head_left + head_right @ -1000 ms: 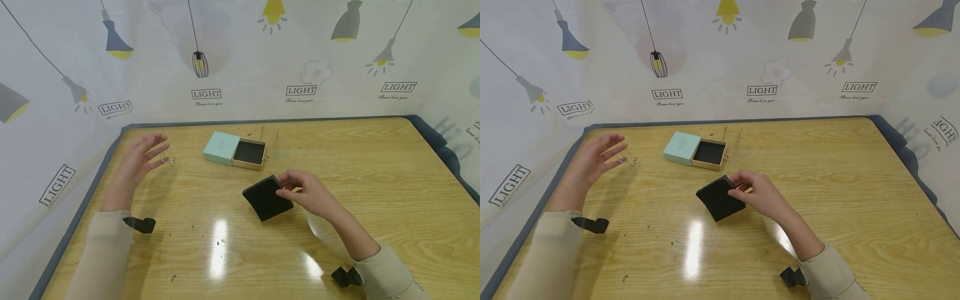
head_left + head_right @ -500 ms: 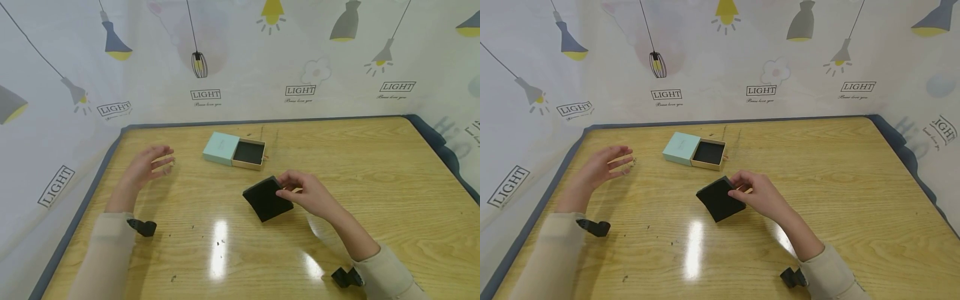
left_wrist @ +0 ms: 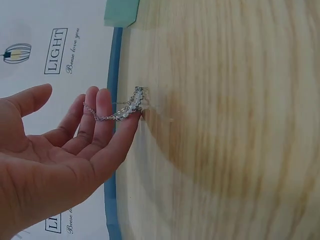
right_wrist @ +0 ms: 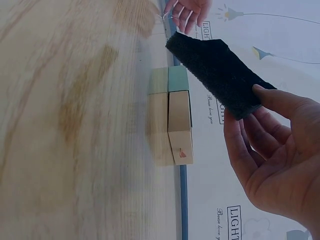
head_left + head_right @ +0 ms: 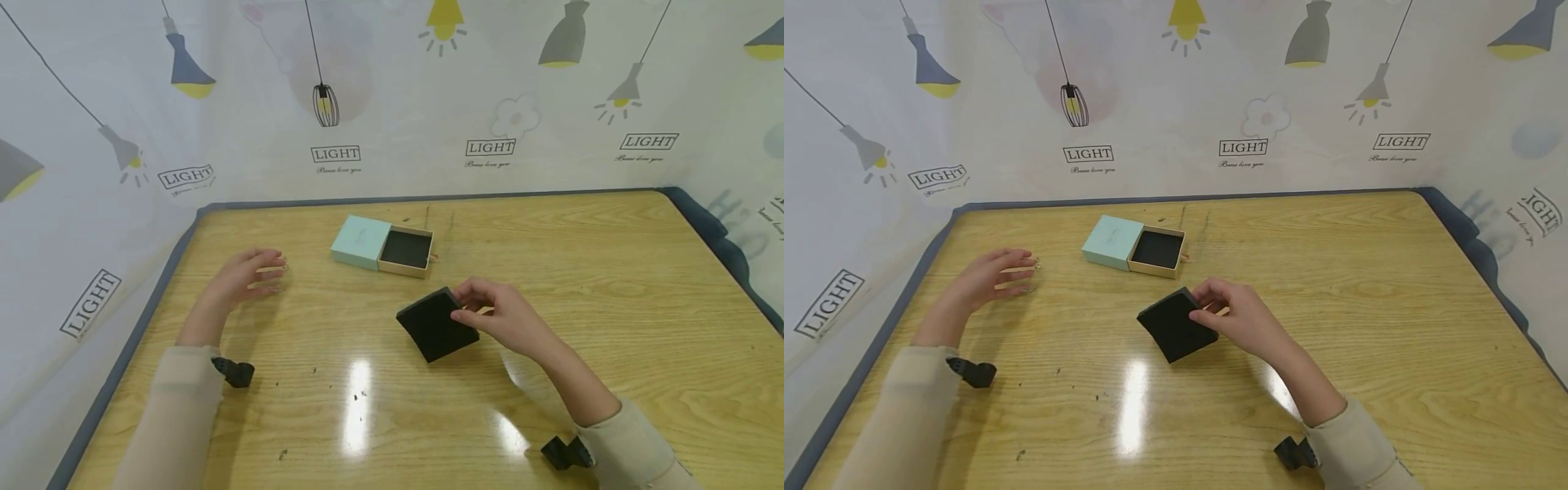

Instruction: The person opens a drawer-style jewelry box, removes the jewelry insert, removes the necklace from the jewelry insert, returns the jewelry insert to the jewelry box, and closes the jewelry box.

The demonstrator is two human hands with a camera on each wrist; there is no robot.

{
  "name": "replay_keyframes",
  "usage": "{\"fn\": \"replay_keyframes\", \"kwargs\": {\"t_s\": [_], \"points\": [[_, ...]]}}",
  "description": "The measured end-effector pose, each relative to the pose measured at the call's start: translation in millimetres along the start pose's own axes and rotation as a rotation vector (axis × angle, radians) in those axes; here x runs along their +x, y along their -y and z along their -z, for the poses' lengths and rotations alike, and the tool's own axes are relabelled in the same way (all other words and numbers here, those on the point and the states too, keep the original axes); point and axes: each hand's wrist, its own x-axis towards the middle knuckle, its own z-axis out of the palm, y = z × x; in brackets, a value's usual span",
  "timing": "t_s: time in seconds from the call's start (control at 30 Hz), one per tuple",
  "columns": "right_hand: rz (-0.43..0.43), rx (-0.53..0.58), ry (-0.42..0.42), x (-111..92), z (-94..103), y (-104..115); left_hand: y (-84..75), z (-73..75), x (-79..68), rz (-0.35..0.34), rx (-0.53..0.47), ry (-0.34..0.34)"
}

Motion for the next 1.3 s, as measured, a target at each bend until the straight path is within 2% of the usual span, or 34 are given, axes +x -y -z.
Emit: {"fn": "replay_keyframes", "kwargs": {"t_s": [0.37, 0.63, 0.93, 1.3], "points": [[0.004, -0.002, 0.004, 0.4, 0.2, -0.4, -0.2, -0.3, -2.1, 0.002, 0.165, -0.077], [0.007, -0.004, 0.005, -0.5, 1.0, -0.5, -0.5, 0.4, -3.0, 0.013, 0.273, -0.102], [0.004, 0.003, 0.013, -1.4, 1.6, -0.2, -4.2, 0.7, -12.0, 0.038, 0.507, -0.156], [0.003, 0.006, 0.013, -0.6, 1.3, -1.6, 1.3, 0.1, -11.9, 0.045, 0.6, -0.204]]}}
